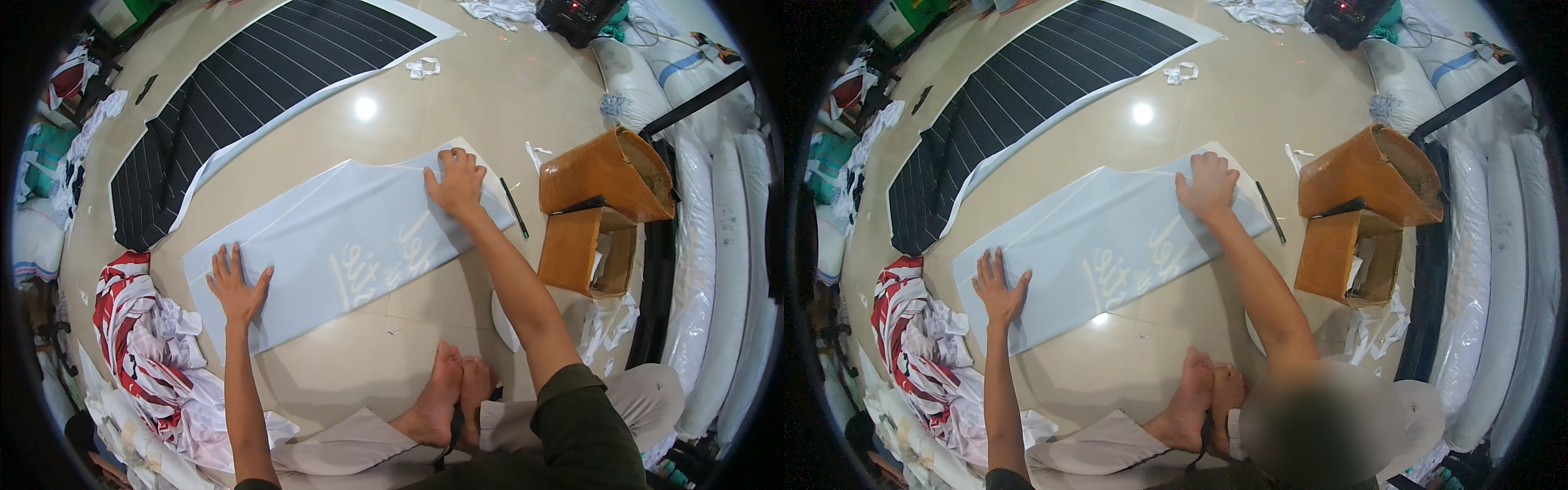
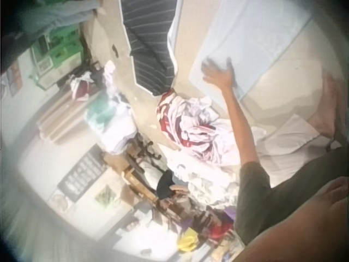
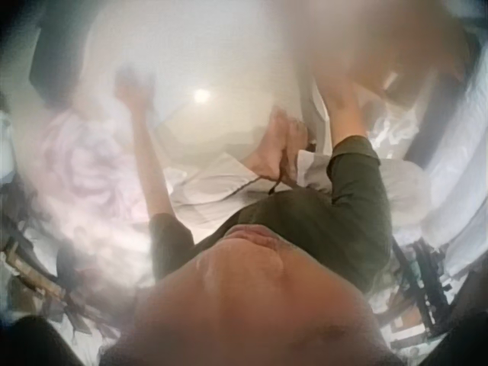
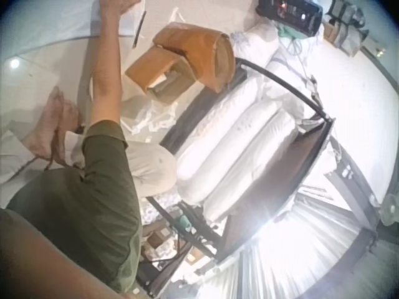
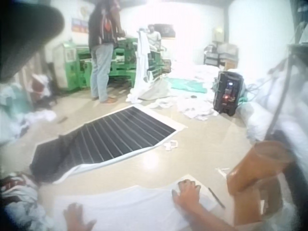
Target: The person sits on the floor in a workshop and uses a pen to trace a pattern onto a white sheet of fabric. They then use scissors to cut the fabric along the traced lines. The person also handles a large red and white printed fabric sheet, unfolding and smoothing it on the floor.
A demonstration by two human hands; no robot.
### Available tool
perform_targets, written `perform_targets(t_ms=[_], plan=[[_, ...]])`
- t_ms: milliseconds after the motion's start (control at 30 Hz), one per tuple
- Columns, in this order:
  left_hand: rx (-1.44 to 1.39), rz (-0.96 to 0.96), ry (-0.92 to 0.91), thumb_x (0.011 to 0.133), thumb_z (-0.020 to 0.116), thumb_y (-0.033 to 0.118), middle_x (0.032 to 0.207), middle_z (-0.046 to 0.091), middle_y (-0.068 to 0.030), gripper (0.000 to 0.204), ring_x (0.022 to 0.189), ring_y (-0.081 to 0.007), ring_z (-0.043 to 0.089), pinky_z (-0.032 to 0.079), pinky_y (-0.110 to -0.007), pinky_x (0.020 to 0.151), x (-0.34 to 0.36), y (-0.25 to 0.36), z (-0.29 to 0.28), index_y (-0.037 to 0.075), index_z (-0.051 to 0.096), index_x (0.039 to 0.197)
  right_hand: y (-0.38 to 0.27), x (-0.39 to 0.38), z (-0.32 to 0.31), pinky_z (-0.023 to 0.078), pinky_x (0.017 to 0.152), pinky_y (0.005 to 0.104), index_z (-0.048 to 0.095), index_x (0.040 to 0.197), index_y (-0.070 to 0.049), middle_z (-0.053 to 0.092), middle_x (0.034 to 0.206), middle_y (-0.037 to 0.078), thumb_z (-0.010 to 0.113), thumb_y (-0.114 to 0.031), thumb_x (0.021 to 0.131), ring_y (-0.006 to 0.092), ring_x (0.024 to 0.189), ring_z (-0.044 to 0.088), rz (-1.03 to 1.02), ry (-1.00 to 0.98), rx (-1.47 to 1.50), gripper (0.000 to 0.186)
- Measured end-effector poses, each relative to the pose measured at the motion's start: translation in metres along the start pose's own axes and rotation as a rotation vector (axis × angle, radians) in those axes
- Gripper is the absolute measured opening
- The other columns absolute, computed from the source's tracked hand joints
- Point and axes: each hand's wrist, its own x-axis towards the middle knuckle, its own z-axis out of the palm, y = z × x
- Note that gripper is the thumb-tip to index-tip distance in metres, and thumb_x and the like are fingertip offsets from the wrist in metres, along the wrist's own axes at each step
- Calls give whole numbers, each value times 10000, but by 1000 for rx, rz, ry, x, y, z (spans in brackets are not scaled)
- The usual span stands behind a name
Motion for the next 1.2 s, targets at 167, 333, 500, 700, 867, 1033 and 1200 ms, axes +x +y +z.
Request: perform_targets(t_ms=[167,333,500,700,867,1033,1200], plan=[[56,-40,-59,731,656,767,1652,182,-111,1104,1535,-362,87,31,-665,1174,-2,-4,2,177,276,1583,13,-6,7,165,1114,668,501,1422,-129,395,1523,126,602,-546,864,362,1435,290,78,-12,-69,703],[67,-59,-77,716,657,775,1660,162,-111,1134,1539,-361,73,20,-669,1171,-4,-9,1,183,248,1593,12,-6,4,99,1129,705,476,1453,-127,369,1566,88,595,-554,892,368,1473,250,7,7,-111,715],[41,-67,-23,777,638,731,1650,195,-120,1031,1533,-366,106,27,-670,1171,-3,-19,2,176,299,1576,-38,-15,3,217,1111,629,556,1357,-110,477,1439,122,650,-427,886,329,1380,380,-459,-3,98,576],[25,-191,-27,822,618,702,1643,213,-132,956,1526,-369,140,70,-690,1159,6,-20,4,179,326,1567,-82,-27,13,305,1032,581,591,1228,-99,535,1307,114,622,-367,903,311,1236,471,-631,-125,244,422],[60,-219,-16,846,584,712,1650,196,-126,947,1527,-367,135,75,-700,1153,0,-35,8,196,287,1583,-77,-35,3,283,1063,555,580,1267,-99,541,1335,101,613,-365,914,280,1284,455,-626,-72,219,444],[95,-209,-10,872,561,697,1656,181,-113,923,1530,-358,130,79,-703,1151,-3,-48,10,207,258,1592,-22,-51,-8,309,1064,550,578,1292,-93,531,1364,113,602,-356,924,293,1294,463,-395,50,128,453],[158,-214,-35,895,534,691,1660,170,-114,888,1533,-352,127,89,-704,1150,-1,-89,8,226,248,1595,77,-59,-63,443,965,511,610,1112,5,602,1185,206,620,-193,857,382,1120,570,166,46,-85,323]])
